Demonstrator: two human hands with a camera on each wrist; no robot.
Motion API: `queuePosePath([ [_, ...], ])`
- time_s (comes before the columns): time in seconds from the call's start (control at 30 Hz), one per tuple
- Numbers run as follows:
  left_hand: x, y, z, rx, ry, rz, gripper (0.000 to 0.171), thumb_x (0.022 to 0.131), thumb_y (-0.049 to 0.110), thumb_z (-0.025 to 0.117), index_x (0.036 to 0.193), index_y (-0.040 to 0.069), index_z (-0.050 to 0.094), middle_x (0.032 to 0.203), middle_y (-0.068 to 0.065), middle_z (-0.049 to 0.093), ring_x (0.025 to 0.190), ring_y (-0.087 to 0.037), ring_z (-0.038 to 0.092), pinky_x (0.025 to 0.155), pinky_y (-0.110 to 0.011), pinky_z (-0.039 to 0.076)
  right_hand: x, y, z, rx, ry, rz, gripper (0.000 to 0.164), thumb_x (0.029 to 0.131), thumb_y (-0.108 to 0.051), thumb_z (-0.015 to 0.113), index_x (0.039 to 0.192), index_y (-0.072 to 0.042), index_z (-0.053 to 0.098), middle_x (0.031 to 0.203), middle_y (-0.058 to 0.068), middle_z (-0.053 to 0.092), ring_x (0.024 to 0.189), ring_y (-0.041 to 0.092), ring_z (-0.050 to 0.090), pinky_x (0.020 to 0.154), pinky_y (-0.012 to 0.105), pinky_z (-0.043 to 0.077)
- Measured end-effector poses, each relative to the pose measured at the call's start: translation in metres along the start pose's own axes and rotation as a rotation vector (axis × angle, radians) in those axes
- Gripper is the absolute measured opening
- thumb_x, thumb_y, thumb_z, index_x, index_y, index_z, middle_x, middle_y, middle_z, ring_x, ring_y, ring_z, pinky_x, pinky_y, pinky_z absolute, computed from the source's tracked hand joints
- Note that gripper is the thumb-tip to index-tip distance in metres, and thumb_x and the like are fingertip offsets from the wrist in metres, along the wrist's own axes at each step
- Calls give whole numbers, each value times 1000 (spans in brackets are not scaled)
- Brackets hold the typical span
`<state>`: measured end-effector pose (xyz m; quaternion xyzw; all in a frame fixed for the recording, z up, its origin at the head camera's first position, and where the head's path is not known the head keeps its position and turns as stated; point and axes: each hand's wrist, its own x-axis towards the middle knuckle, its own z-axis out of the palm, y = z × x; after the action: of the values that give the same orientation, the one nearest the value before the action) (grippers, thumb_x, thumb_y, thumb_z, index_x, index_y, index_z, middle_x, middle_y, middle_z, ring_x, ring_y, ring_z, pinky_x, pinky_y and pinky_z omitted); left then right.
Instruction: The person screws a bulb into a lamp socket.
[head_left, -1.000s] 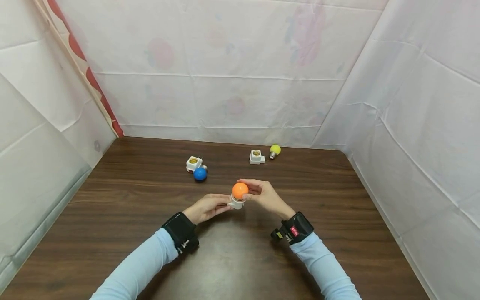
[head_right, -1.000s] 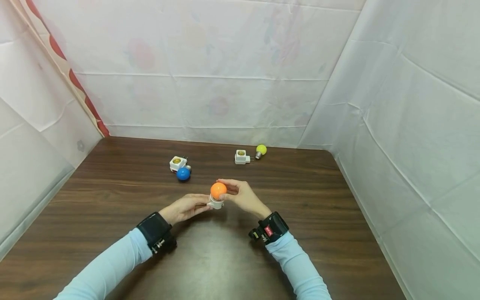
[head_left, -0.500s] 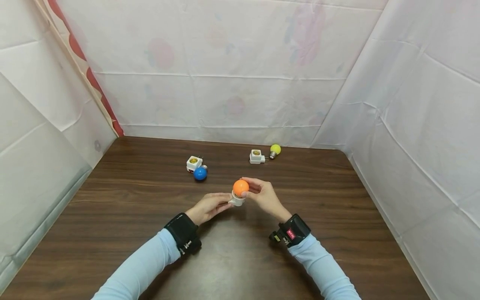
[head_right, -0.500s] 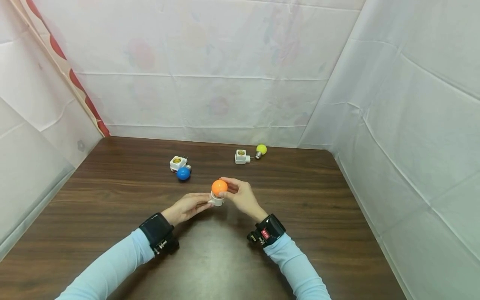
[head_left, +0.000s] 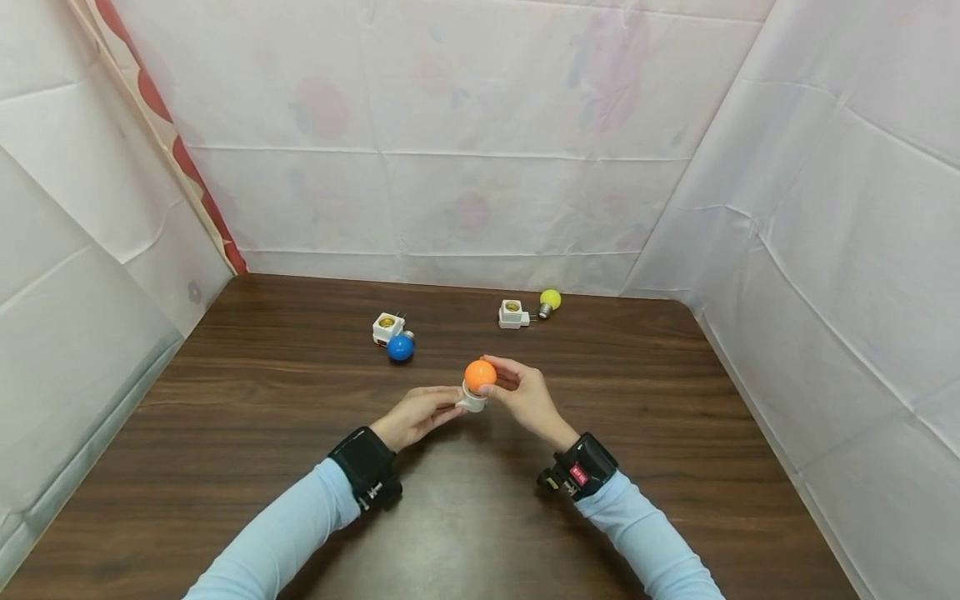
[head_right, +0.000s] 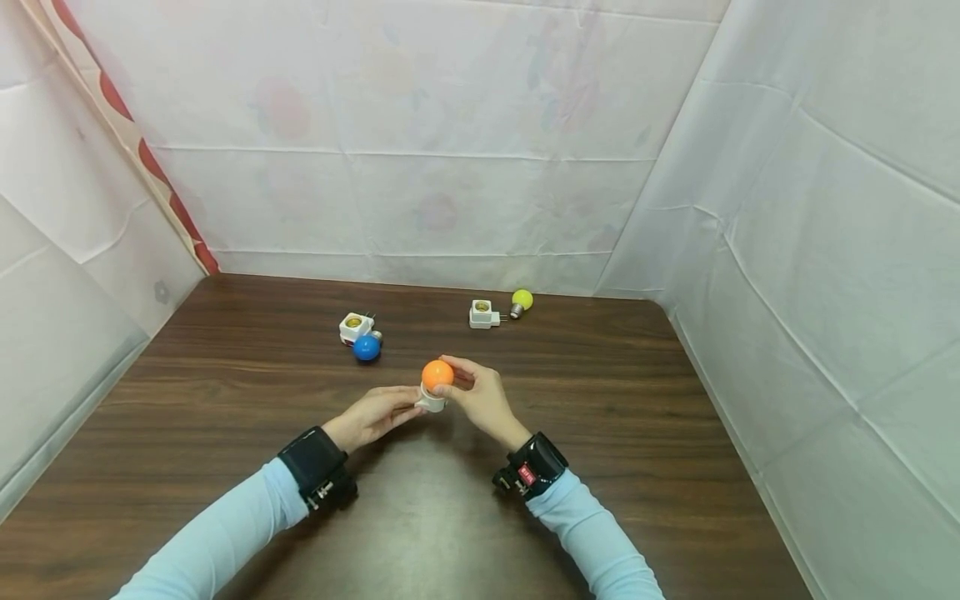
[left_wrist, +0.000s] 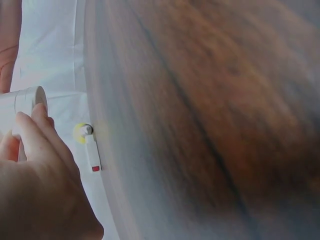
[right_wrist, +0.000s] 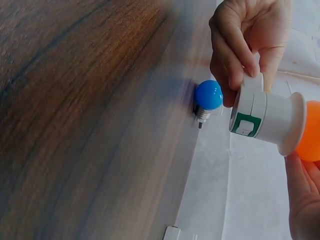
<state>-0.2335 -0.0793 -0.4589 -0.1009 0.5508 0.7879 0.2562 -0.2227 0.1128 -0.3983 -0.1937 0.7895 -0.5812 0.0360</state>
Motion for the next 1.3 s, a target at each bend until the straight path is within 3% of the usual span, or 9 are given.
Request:
queuePosePath([
  [0.3, -1, -2, 2, -2, -28, -11, 41, 90, 4, 55, 127, -12, 45, 111, -14, 59, 87, -12, 63, 85, -22, 54, 2, 0, -11, 85, -135, -38, 50, 84, -2, 63, 130, 5, 46, 130, 21, 50, 118, 31, 51, 100, 37, 45],
  [0.53, -2, -3, 2, 15, -45, -12, 40, 91, 2, 53, 127, -12, 45, 104, -11, 61, 87, -14, 62, 85, -25, 55, 14, 25, -20, 60, -313, -88, 49, 86, -11, 63, 132, -4, 48, 132, 10, 51, 117, 21, 52, 99, 35, 47],
  [0.73, -5, -3, 1, 43, -78, -28, 42, 92, 6, 53, 129, -11, 42, 103, -11, 64, 87, -16, 64, 87, -33, 54, 15, 18, -24, 41, -382, -87, 47, 85, -1, 61, 130, 2, 47, 133, 16, 50, 118, 25, 51, 99, 35, 47],
  [1.07, -3, -3, 1, 44, -94, -23, 43, 93, 7, 52, 130, -11, 42, 102, -10, 64, 88, -16, 64, 89, -33, 53, 8, -1, -23, 28, -331, -63, 47, 84, -2, 62, 128, 7, 48, 127, 23, 52, 111, 23, 57, 92, 28, 51],
  [1.3, -4, -4, 1, 16, -67, 5, 43, 93, 7, 52, 130, -12, 41, 110, -13, 59, 89, -15, 63, 89, -31, 53, 4, -2, -14, 21, -195, -9, 45, 83, -2, 64, 126, 4, 52, 124, 19, 56, 109, 27, 58, 91, 28, 52],
])
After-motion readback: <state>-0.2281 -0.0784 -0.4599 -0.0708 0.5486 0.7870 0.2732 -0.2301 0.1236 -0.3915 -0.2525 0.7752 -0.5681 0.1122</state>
